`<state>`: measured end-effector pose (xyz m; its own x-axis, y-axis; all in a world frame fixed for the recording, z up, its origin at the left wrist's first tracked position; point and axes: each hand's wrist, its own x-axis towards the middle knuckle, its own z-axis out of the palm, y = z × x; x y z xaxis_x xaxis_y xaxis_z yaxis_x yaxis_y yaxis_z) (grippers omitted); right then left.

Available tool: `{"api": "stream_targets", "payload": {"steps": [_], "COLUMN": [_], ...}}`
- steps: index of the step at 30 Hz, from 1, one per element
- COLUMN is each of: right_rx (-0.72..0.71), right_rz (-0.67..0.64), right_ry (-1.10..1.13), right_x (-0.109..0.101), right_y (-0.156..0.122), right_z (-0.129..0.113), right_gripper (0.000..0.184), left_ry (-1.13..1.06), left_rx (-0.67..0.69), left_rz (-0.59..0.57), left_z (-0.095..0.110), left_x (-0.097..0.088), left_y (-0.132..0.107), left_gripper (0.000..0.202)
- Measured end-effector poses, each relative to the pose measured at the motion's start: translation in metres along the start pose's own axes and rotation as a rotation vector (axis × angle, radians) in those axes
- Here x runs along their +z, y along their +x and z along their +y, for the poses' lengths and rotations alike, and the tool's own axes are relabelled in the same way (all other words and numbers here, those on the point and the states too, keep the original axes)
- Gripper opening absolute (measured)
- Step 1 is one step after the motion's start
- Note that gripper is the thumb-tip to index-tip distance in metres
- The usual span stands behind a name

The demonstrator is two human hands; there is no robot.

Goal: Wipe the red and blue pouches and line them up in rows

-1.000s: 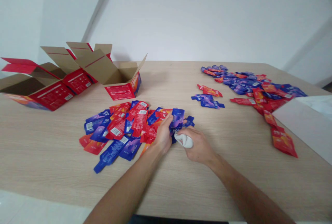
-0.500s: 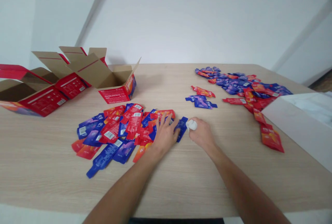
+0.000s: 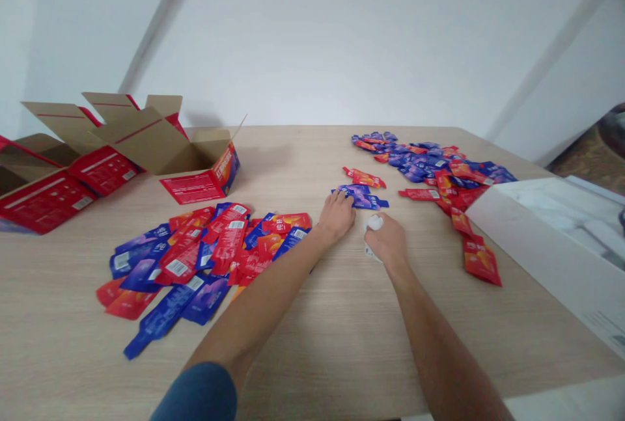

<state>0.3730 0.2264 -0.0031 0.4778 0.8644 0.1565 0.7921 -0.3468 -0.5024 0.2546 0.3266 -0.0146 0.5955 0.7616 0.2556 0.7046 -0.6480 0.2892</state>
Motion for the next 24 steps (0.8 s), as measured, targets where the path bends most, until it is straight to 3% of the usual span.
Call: {"api": "stream_targets", "payload": {"steps": [4,7,11,18,21,24], "right_rx": [0.013,0.000,-0.003,0.008,-0.025,-0.061], "right_rz": [0.035,0.059,0.049,-0.015,-0.001,0.044], "right_ry": [0.014,0.014,0.020,0.023,0.032,0.110], "right_x": [0.000,0.000,-0.003,-0.004,-0.003,-0.002], "right_y": [0.005,0.006,0.006,0.000,-0.007,-0.014], "right_z": [0.007,0.008,0.007,-0.001,-0.008,-0.014], "right_gripper": [0.026,0.026,0.025,0.023,0.020,0.022], "left_ry": [-0.053,-0.053,-0.024,0.007,-0.315,-0.576], "left_rx": [-0.034,-0.043,-0.061,-0.073,-0.059,-0.110], "left_rz": [-0.134,-0.202,-0.201,-0.089,-0.026,0.033], "left_z": [-0.004,-0.010,-0.009,-0.002,-0.007,-0.012], "left_x": [0.023,0.037,0.040,0.016,0.010,0.004], "left_y": [0.050,0.057,0.033,-0.047,-0.065,-0.065], "left_gripper": [0.054,0.055,0.054,0.039,0.019,0.010]}}
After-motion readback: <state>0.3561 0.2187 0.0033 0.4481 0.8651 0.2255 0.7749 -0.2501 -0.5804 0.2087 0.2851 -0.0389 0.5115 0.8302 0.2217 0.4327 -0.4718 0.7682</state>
